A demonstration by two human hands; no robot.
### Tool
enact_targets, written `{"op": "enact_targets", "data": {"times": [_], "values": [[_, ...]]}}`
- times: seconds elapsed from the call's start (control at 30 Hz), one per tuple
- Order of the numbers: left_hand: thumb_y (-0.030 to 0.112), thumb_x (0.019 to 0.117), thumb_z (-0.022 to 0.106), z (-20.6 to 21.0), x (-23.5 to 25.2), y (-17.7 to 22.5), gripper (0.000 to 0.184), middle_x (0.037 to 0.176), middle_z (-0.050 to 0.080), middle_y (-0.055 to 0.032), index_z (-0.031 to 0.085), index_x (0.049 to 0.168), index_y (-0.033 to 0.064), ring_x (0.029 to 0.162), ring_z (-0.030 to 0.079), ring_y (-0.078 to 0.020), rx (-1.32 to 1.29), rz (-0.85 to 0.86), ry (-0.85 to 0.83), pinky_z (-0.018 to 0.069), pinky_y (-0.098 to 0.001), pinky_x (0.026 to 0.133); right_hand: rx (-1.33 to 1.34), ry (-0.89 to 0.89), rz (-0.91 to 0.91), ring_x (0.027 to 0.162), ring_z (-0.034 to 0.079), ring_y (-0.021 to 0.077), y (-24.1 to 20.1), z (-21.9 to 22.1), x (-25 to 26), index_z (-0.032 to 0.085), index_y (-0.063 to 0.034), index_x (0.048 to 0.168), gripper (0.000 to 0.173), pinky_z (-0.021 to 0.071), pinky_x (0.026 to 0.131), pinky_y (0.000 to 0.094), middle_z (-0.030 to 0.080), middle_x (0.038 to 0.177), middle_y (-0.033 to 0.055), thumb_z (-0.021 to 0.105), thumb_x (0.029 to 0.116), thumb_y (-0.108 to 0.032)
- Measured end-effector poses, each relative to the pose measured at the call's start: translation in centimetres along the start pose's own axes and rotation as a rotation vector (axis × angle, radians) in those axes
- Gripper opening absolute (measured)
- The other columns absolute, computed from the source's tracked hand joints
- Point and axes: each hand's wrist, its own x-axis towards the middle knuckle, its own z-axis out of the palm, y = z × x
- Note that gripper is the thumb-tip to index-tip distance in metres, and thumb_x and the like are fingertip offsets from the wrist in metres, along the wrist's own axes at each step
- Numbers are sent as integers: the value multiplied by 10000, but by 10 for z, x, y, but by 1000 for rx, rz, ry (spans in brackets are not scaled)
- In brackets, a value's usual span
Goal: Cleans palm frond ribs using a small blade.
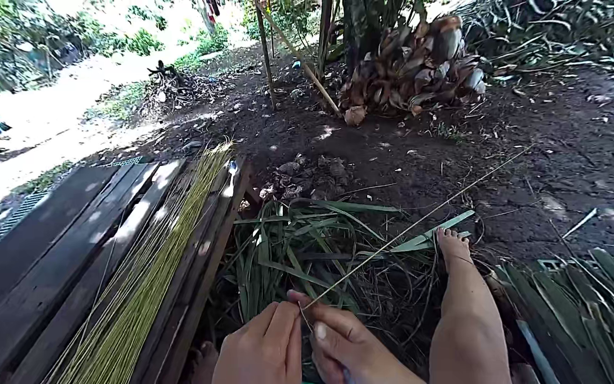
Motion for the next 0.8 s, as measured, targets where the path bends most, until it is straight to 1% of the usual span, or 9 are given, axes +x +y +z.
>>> {"op": "enact_targets", "data": {"times": [0.1,0.17,0.33,0.4,0.5,0.57,0.63,0.7,0.8], "values": [[114,963,577,3,-2,-2,187,735,692,-110,726,907,15,564,639,-184,-78,2,-25,515,-309,507,-33,130,-133,472,423,-64,4,-10,-2,512,-31,1454,424,381,440,124,469,607,-173,432,1074,-202],[104,960,580,-2,-7,-4,183,746,701,-116,731,916,10,567,636,-183,-105,-2,-48,512,-307,513,-83,268,-213,462,440,-68,-3,-26,-7,526,-36,1443,417,400,439,122,485,583,-180,429,1079,-213],[80,974,567,-33,-31,-25,210,759,706,-185,723,917,-50,605,654,-233,-132,-25,-108,523,-345,565,-143,732,-287,400,423,-26,-50,-75,-25,490,-33,1409,424,406,409,141,460,523,-124,234,1109,-188],[75,978,566,-45,-39,-38,219,765,705,-212,716,925,-77,624,664,-255,-158,-42,-148,530,-363,594,-107,802,-311,391,428,-18,-59,-93,-32,463,-61,1421,428,412,406,135,445,521,-111,192,1120,-200],[81,987,561,-52,-47,-47,223,768,707,-206,716,948,-76,637,673,-254,-193,-71,-201,540,-384,606,-132,738,-277,411,451,-9,-62,-83,-40,428,-96,1432,410,438,428,148,460,539,-116,195,1112,-201],[81,986,569,-55,-49,-44,215,765,706,-194,720,957,-68,635,671,-248,-216,-48,-201,540,-381,603,-201,597,-242,448,487,2,-60,-54,-42,437,-31,1473,451,486,497,194,490,540,-131,273,1081,-184],[81,979,577,-58,-51,-38,202,764,703,-182,723,956,-58,632,666,-239,-225,7,-170,539,-373,599,-289,413,-154,512,500,-6,-57,-23,-44,429,-22,1502,485,501,591,215,500,578,-150,330,1055,-180],[78,973,581,-58,-57,-33,194,796,711,-165,731,968,-46,661,675,-236,-247,47,-132,557,-377,627,-364,294,-64,519,461,-18,-52,0,-47,431,-50,1511,474,453,570,190,471,600,-153,326,1063,-167],[110,941,599,-49,-71,-39,183,802,717,-117,745,953,0,678,687,-215,-270,87,-15,575,-378,646,-416,342,-55,484,432,-10,-41,30,-54,451,-47,1498,458,424,508,179,440,580,-138,310,1077,-160]]}}
